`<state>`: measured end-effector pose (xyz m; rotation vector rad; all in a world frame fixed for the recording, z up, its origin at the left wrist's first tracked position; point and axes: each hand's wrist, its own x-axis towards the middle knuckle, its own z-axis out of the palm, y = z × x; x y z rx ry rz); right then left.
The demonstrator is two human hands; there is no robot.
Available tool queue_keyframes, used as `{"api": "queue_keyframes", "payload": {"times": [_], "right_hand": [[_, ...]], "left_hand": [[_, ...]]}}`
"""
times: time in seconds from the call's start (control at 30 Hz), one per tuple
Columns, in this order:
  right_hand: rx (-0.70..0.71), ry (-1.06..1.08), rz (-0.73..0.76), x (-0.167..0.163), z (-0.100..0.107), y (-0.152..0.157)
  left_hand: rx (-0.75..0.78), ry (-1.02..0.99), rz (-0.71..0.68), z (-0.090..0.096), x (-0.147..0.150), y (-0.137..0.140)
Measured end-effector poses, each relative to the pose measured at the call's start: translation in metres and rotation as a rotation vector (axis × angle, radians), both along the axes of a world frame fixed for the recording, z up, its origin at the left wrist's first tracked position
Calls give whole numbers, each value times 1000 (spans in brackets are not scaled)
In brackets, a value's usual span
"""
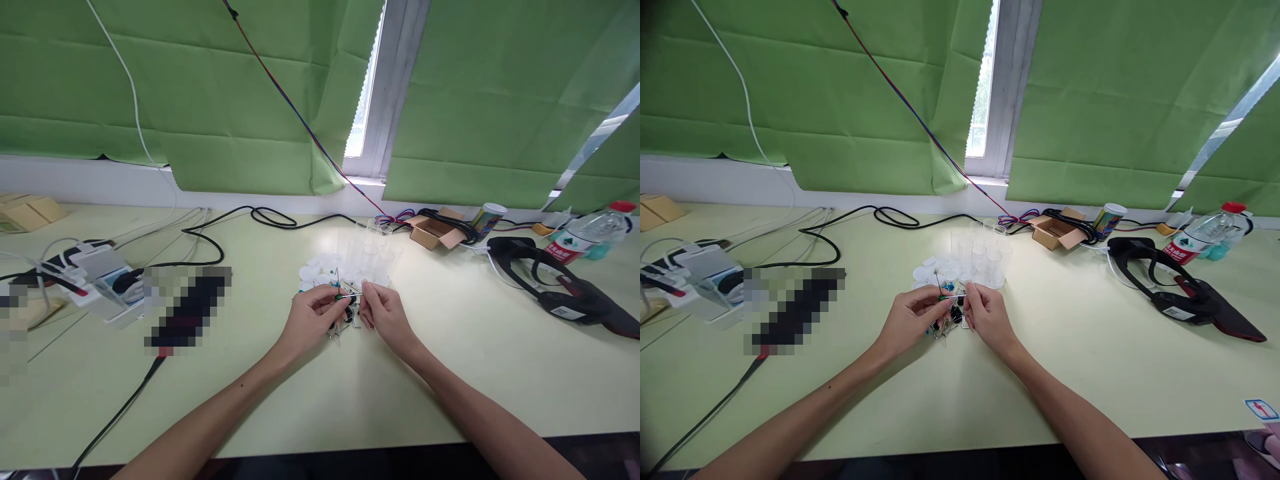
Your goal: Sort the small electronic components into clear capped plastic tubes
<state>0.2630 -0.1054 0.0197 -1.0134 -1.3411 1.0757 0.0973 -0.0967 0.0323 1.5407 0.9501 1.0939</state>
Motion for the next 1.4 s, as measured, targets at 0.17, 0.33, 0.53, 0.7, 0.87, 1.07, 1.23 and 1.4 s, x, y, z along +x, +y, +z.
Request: {"api": "queue_keyframes", "payload": {"times": [0.17, 0.33, 0.53, 0.7, 0.87, 1.07, 1.23, 1.4], "right_hand": [[89, -146, -110, 1, 2, -3], [151, -196, -178, 3, 4, -4], [200, -281, -145, 3, 3, -3], [191, -380, -96, 3, -1, 0], [186, -460, -85, 2, -3, 2], [153, -490, -88, 2, -4, 3], [130, -528, -80, 3, -6, 4], [99, -556, -81, 4, -7, 5]], "left_hand": [[-78, -25, -4, 2, -2, 5], [-148, -82, 38, 5, -7, 9], [-229, -194, 65, 1, -8, 12], [-280, -228, 74, 2, -7, 12], [-287, -274, 79, 4, -7, 11], [-258, -263, 12, 4, -7, 11], [-255, -271, -64, 2, -7, 12], [-201, -242, -81, -1, -6, 13]]}}
